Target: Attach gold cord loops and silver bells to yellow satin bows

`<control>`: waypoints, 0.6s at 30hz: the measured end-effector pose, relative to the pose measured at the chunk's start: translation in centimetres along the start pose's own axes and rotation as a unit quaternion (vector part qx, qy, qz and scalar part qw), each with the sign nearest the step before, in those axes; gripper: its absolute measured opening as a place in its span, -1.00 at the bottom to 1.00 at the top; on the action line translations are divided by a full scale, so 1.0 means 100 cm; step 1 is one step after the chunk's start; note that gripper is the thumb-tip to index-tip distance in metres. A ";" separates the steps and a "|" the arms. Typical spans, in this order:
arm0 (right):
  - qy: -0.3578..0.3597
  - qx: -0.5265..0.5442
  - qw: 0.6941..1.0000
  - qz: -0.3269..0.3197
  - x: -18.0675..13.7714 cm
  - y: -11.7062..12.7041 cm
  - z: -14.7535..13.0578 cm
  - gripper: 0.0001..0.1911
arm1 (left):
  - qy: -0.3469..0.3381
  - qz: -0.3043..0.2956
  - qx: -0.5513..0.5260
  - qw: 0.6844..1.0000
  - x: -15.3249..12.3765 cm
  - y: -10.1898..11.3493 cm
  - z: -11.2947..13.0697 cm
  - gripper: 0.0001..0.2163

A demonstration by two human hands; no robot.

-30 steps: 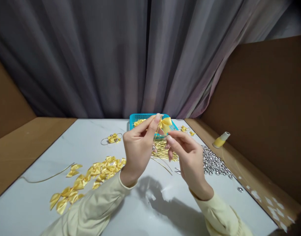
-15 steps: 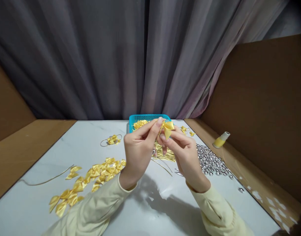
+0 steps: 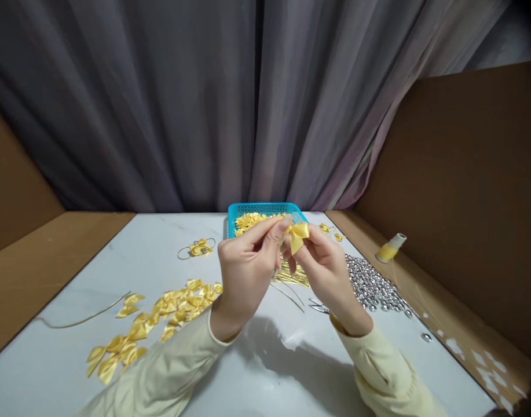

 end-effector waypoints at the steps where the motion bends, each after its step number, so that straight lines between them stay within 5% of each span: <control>1: 0.019 -0.022 1.000 0.002 0.000 0.001 -0.002 -0.86 | -0.001 -0.001 0.003 1.000 0.000 0.000 0.001 -0.89; 18: 0.110 -0.148 0.979 0.083 -0.013 0.008 -0.009 -0.76 | -0.033 -0.042 0.042 0.998 -0.006 -0.008 0.013 -0.67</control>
Point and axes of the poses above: each hand's wrist, its own x-axis towards the middle knuckle, its own y-axis out of the back of the hand, z = x × y, the point moved 7 cm from there along x, towards the middle knuckle, and after that the axes turned 15 degrees about -x, right-handed, at the moved point
